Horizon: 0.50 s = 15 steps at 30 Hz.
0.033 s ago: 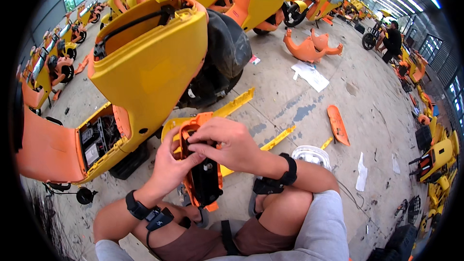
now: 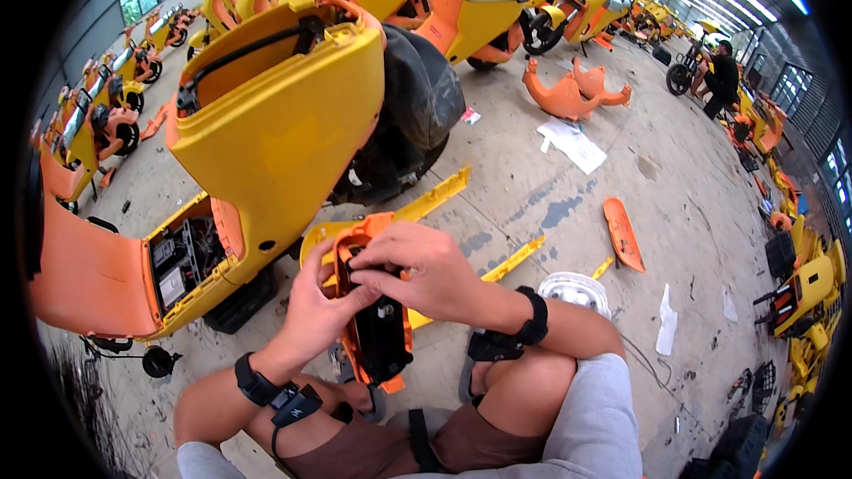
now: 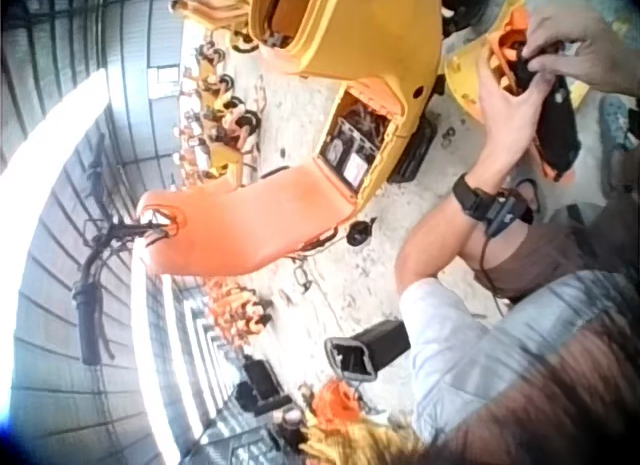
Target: The person assembles internal components of an orange scooter part by hand, routing wires through a black housing, fitting a cover, and securing it using a power drill.
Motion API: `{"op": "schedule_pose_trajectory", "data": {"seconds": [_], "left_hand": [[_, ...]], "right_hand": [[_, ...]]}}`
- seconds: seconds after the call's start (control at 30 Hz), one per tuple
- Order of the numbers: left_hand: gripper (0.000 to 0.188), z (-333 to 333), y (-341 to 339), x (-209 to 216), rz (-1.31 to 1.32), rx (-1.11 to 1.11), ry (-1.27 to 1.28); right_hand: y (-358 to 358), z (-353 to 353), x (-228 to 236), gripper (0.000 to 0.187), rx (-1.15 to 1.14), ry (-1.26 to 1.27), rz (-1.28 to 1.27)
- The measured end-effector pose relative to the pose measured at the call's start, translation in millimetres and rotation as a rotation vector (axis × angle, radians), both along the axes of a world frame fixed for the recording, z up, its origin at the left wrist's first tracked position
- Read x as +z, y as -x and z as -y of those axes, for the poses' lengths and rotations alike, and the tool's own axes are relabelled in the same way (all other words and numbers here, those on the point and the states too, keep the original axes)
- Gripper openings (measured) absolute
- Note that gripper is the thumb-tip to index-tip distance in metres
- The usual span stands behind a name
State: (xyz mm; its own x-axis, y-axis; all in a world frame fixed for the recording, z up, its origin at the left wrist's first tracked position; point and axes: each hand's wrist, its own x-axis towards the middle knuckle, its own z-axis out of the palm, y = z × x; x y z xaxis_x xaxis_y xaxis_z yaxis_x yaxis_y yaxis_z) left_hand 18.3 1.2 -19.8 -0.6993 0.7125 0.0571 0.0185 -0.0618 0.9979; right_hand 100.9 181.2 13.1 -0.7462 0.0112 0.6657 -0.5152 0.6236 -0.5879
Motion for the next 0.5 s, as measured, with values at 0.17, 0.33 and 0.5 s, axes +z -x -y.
{"op": "schedule_pose_trajectory", "data": {"seconds": [0.17, 0.33, 0.5], "left_hand": [[0.078, 4.2, -0.6, 9.5, -0.010, 0.009, 0.088], [0.078, 2.1, -3.6, 22.8, 0.031, 0.004, 0.159], [0.072, -7.8, -2.9, 1.9, 0.037, -0.002, 0.072]], "right_hand": [[-1.6, 3.7, -0.8, 0.019, -0.018, -0.004, 0.037], [-4.2, 2.0, -4.9, 0.020, -0.029, 0.057, 0.108], [-5.7, -4.4, -10.4, 0.019, -0.026, 0.032, 0.029]]}}
